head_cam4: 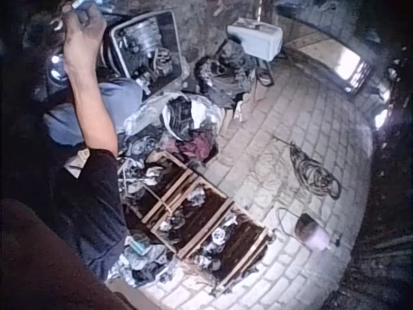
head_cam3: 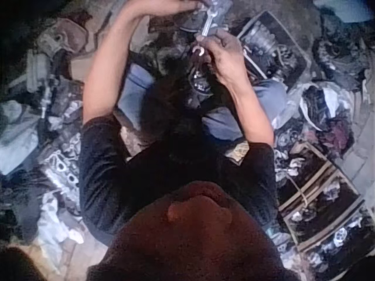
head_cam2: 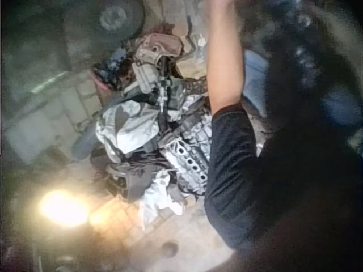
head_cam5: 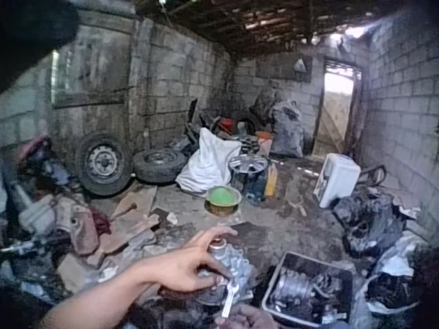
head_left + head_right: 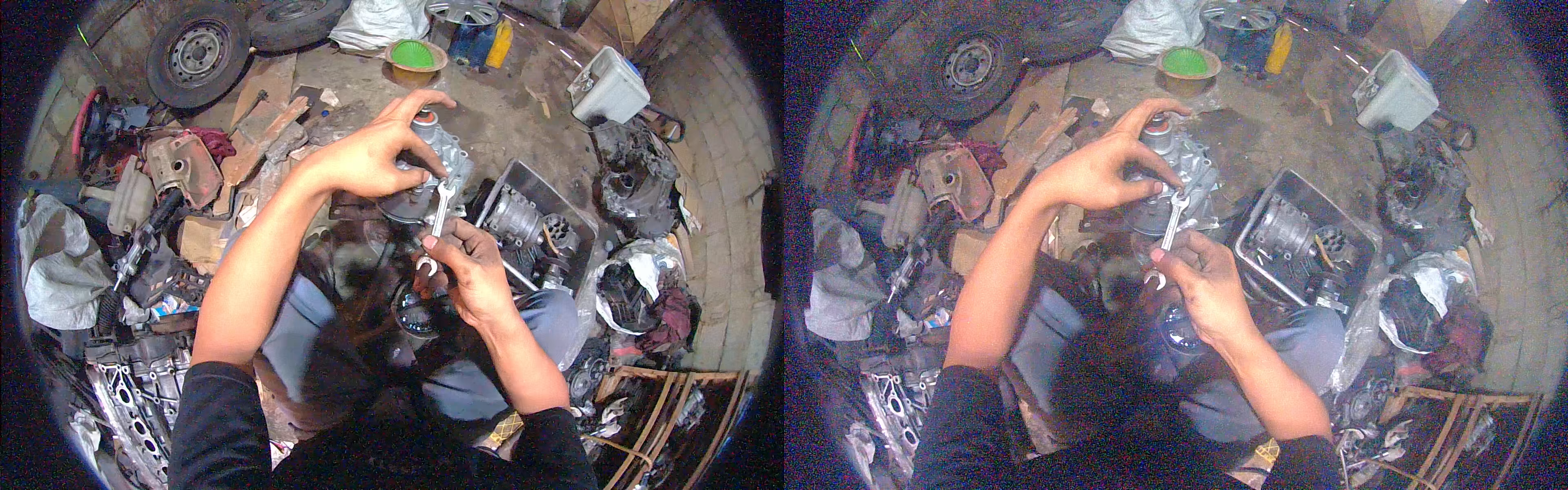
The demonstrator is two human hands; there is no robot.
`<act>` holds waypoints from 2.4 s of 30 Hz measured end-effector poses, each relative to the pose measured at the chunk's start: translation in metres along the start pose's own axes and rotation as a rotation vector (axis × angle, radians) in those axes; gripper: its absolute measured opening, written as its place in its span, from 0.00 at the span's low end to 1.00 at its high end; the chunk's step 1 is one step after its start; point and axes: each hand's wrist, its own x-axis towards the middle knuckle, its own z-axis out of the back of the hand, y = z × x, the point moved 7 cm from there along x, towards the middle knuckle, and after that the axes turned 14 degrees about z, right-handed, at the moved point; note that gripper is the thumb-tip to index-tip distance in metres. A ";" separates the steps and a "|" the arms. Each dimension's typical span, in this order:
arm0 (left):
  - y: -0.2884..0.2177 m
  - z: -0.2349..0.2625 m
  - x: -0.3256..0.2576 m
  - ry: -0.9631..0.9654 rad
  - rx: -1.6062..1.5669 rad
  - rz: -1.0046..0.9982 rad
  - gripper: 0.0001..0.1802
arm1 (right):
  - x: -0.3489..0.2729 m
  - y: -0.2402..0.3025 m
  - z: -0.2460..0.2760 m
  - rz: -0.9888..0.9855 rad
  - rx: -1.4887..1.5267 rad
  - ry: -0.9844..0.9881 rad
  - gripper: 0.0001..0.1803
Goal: The person uses a wrench to tighten bolts on a metallic engine component while sitting on the floor. The person holds the part steady with one hand and turns the wrench with the other.
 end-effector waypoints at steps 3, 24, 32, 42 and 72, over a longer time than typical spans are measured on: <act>0.000 0.001 -0.001 -0.005 -0.006 -0.020 0.17 | 0.002 0.002 -0.003 -0.023 0.031 -0.011 0.10; -0.001 0.000 -0.001 -0.010 -0.018 -0.034 0.21 | 0.008 -0.005 0.008 -0.067 0.166 -0.042 0.18; -0.003 -0.001 0.000 -0.020 -0.026 -0.042 0.20 | 0.008 0.017 0.049 0.060 -0.292 -0.183 0.11; 0.000 0.000 0.001 -0.034 -0.050 -0.002 0.15 | 0.040 0.031 0.075 0.242 -0.214 -0.314 0.13; -0.003 0.000 0.002 -0.007 -0.032 0.006 0.21 | -0.017 -0.022 0.001 -0.026 0.078 0.216 0.16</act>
